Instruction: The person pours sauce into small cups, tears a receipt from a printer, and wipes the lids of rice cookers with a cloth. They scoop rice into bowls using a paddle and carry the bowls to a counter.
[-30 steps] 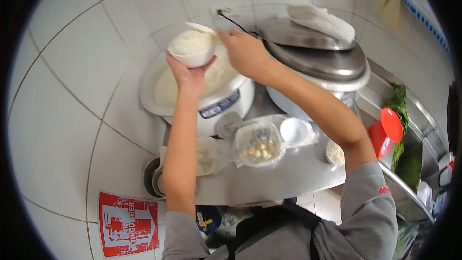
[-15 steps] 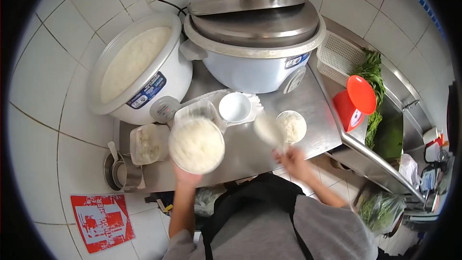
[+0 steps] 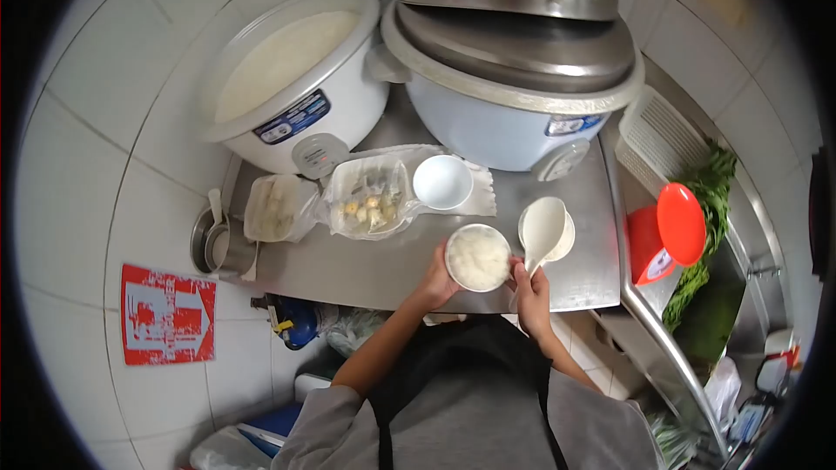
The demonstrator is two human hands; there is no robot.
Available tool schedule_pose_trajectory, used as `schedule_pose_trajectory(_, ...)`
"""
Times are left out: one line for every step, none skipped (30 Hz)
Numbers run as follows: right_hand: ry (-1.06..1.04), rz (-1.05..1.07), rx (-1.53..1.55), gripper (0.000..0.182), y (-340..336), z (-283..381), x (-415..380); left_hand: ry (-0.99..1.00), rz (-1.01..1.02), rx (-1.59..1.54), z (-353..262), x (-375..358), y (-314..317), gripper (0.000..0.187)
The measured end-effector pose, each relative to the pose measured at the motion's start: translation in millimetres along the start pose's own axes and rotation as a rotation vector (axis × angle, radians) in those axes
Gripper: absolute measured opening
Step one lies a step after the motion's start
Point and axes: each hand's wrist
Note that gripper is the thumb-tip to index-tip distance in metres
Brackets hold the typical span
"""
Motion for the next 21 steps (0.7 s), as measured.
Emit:
schedule_pose_trajectory(0.045,-0.035,0.036,0.031,-1,-1,0,0.024,-0.009,-0.009,-4,-1,2,0.068)
schedule_pose_trajectory(0.058,-0.061,0.086,0.029,-4,-3,-1,-0.057,-0.048,0.238,-9,-2,4,0.066)
schedule_pose_trajectory(0.056,-0.047,0.079,0.029,-6,-5,-2,-0.141,-0.085,0.486,-14,-1,6,0.064)
schedule_pose_trajectory(0.035,-0.068,0.082,0.028,-7,-6,-4,-0.113,-0.157,0.539,-17,2,9,0.062)
schedule_pose_trajectory(0.015,-0.094,0.087,0.028,-9,-7,-6,-0.109,-0.161,0.534,-22,4,9,0.062)
schedule_pose_trajectory(-0.061,-0.082,0.034,0.026,-10,-7,-5,-0.055,-0.208,0.724,-26,6,9,0.062)
schedule_pose_trajectory(-0.057,-0.077,0.029,0.026,-12,-4,-7,-0.002,-0.256,0.912,-28,7,9,0.062)
schedule_pose_trajectory(-0.127,-0.100,-0.119,0.026,-9,9,-10,0.000,-0.261,0.908,-30,5,7,0.062)
schedule_pose_trajectory(-0.206,-0.120,-0.264,0.026,-6,21,-10,0.016,-0.280,0.907,-37,5,3,0.064)
schedule_pose_trajectory(-0.262,-0.137,-0.361,0.023,-7,29,-8,0.035,-0.298,0.908,-45,5,0,0.065)
schedule_pose_trajectory(-0.291,-0.139,-0.447,0.019,0,50,-4,0.042,-0.303,0.909,-54,5,-1,0.065)
schedule_pose_trajectory(-0.221,-0.111,-0.608,0.017,7,70,4,0.018,-0.298,0.635,-64,5,1,0.067)
schedule_pose_trajectory(-0.150,-0.084,-0.768,0.015,13,85,16,-0.007,-0.286,0.362,-73,6,2,0.069)
schedule_pose_trajectory(-0.197,-0.027,-0.975,0.017,17,92,38,-0.062,-0.291,0.294,-80,12,0,0.067)
schedule_pose_trajectory(-0.244,0.031,-1.183,0.019,21,95,61,-0.060,-0.288,0.294,-80,18,-7,0.067)
schedule_pose_trajectory(-0.239,0.039,-1.210,0.023,25,92,84,-0.086,-0.284,0.323,-77,27,-17,0.062)
schedule_pose_trajectory(-0.244,0.046,-1.237,0.026,29,86,104,-0.102,-0.279,0.356,-78,34,-21,0.057)
schedule_pose_trajectory(-0.264,0.043,-1.236,0.026,33,79,117,-0.110,-0.288,0.353,-81,36,-19,0.053)
schedule_pose_trajectory(-0.260,0.042,-1.211,0.029,36,72,127,-0.123,-0.298,0.345,-80,34,-17,0.049)
schedule_pose_trajectory(-0.255,0.039,-1.189,0.031,38,71,134,-0.100,-0.285,0.346,-82,29,-15,0.046)
schedule_pose_trajectory(-0.260,0.036,-1.188,0.031,45,77,133,-0.096,-0.283,0.350,-87,22,-9,0.046)
Point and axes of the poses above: each hand's wrist, its own x-axis towards the middle knuckle, its own y-axis out of the palm, z = x × y, and after that the axes turned 12 degrees about z, right-handed
